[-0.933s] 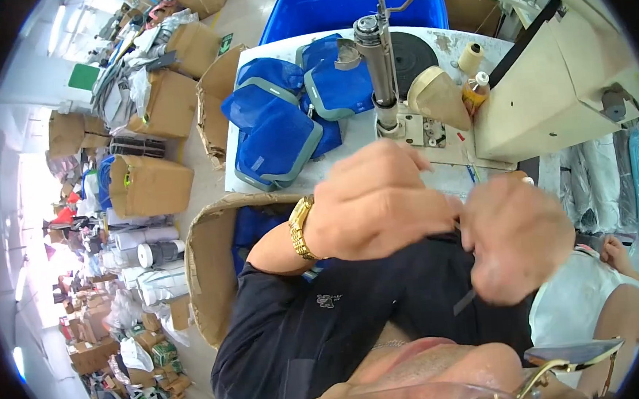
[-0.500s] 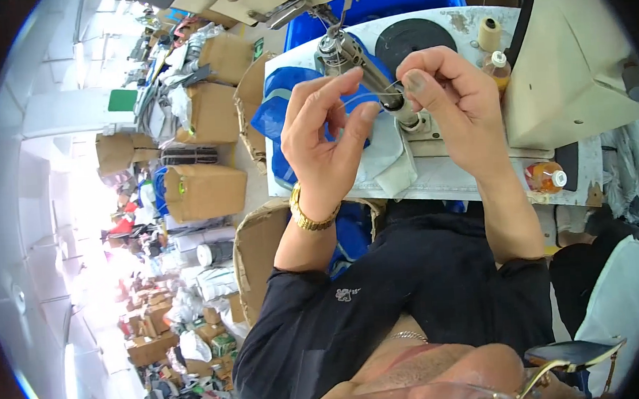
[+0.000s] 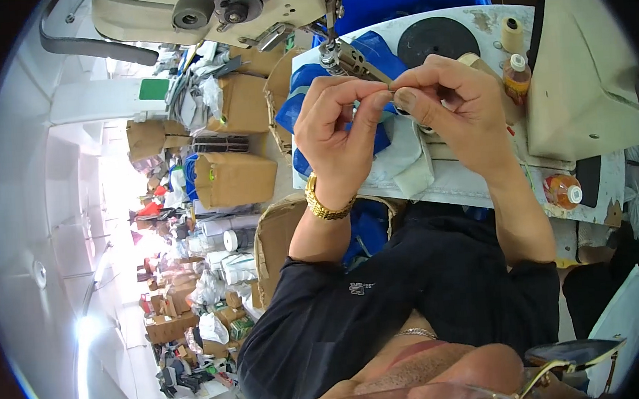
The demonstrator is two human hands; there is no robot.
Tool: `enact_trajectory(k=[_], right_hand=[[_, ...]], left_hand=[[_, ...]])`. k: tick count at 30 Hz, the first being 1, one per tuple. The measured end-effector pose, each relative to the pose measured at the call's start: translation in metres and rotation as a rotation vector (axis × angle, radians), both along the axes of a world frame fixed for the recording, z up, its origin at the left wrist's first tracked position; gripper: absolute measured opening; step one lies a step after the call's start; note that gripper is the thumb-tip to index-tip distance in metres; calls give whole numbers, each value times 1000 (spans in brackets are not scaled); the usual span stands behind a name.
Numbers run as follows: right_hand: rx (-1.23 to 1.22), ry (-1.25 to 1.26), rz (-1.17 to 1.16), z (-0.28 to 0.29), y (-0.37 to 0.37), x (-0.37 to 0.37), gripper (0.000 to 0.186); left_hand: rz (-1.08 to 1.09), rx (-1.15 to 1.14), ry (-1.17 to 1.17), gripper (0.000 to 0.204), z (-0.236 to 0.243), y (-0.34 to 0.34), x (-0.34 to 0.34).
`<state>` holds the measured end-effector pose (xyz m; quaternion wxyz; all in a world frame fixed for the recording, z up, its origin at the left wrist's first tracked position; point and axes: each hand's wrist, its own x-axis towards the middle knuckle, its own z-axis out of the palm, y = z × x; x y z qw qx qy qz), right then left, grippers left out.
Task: Sewing a mesh and leather component using a specialized sewing machine.
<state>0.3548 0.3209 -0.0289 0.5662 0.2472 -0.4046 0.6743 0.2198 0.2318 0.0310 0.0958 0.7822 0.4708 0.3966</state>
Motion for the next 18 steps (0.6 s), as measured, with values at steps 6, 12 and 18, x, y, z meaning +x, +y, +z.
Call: enact_trajectory(k=[6,12,18], right_hand=[[-228,-399,-27,-40,48,-50,9],[-299,-434,212,-73,98,-120,15],[-204,-451,180,-83,109,-124,16]], left_hand=[[483,26,255,19,-9,19,-28],[859,48,289,23,-37,55,-53],[909,23,115,36,-48,77,-55]])
